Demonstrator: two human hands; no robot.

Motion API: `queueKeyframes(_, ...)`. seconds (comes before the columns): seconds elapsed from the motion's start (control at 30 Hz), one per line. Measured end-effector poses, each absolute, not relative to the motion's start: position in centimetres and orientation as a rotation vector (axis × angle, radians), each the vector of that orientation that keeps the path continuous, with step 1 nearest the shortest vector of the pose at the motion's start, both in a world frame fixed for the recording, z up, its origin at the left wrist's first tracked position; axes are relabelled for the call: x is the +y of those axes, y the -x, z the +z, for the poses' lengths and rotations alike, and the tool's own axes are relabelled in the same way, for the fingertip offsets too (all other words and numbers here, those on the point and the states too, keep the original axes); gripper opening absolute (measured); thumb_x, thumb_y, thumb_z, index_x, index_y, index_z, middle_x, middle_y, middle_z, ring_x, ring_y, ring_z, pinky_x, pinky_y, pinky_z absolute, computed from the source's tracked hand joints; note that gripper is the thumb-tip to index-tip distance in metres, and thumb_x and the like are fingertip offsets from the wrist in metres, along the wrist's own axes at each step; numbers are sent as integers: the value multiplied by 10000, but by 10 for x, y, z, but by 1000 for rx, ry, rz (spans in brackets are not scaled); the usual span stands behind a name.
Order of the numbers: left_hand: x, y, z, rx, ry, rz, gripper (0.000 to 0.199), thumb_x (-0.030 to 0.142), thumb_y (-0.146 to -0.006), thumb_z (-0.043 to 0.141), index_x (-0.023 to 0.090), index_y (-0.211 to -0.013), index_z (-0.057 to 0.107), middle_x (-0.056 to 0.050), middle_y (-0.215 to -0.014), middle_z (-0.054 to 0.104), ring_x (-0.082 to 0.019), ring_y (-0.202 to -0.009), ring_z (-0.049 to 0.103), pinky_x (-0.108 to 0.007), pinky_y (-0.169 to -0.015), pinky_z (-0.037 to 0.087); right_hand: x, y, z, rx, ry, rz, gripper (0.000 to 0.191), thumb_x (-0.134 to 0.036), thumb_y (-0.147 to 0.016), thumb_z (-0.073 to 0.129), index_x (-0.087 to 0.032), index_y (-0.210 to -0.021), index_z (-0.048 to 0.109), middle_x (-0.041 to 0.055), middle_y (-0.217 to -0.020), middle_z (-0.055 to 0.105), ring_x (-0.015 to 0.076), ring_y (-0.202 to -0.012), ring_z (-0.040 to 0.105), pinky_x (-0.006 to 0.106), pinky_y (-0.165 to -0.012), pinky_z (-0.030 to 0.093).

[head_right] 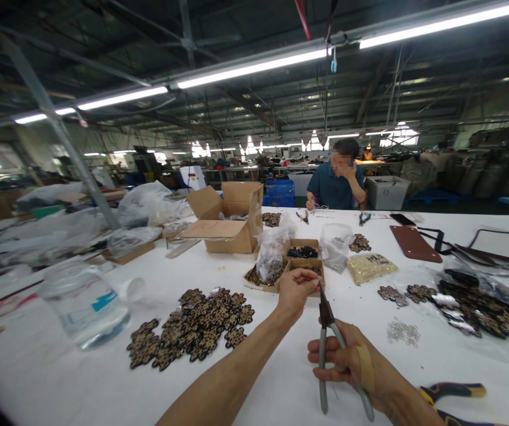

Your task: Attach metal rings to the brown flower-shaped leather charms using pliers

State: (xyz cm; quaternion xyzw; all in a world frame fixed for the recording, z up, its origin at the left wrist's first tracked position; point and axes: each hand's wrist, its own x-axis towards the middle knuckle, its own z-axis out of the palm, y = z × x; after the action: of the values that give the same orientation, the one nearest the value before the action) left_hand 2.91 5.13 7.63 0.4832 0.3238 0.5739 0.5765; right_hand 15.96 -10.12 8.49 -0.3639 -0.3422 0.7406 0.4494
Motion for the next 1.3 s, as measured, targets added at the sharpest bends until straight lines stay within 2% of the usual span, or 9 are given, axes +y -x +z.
queueKeyframes(0.27,51,-30,77,766,-1045,1346,349,253,-515,899,92,-757,706,-128,-756,737,-221,-644,710,-363,-658,600,-100,-161,81,-818,868,1850,872,-31,-635,585,-178,-1453,321,162,-1147,714,334,-1153,656,556,-1021,478)
queueKeyframes(0.4,50,-29,78,752,-1051,1351,328,233,-532,884,89,-767,705,-136,-775,740,-227,-653,715,-367,-663,603,-97,-162,77,-803,835,1888,904,-35,-630,598,-167,-1474,302,177,-1162,710,332,-1151,656,551,-1027,474)
queueKeyframes(0.63,50,-29,77,772,-1152,1381,224,194,-604,819,103,-772,703,-122,-771,736,-227,-665,718,-360,-658,603,-100,-160,84,-819,936,1850,879,-50,-598,592,-161,-1443,377,168,-1139,715,324,-1136,662,524,-1005,495)
queueKeyframes(0.83,49,-28,77,796,-1397,1379,115,151,-679,734,129,-792,729,-96,-765,736,-206,-701,715,-330,-682,599,-99,-161,84,-799,941,1855,852,-62,-549,568,-168,-1386,447,159,-1091,733,338,-1109,672,556,-995,483)
queueKeyframes(1.0,45,-27,81,812,-1480,1393,111,147,-718,699,141,-822,738,-94,-793,742,-202,-714,715,-335,-712,594,-95,-159,86,-781,896,1891,839,-55,-497,543,-172,-1327,505,167,-1101,736,345,-1099,674,564,-990,472)
queueKeyframes(1.13,42,-28,85,779,-1428,1414,105,162,-712,715,141,-812,736,-94,-786,742,-214,-729,721,-347,-725,597,-97,-155,89,-814,823,1866,781,-60,-521,551,-183,-1292,528,137,-1069,740,331,-1047,686,561,-965,473)
queueKeyframes(1.3,42,-29,85,694,-1286,1396,174,215,-683,777,132,-826,722,-101,-814,746,-231,-754,727,-365,-739,597,-100,-152,89,-853,766,1839,727,-56,-532,557,-184,-1248,568,126,-1039,735,315,-1006,681,485,-867,498)
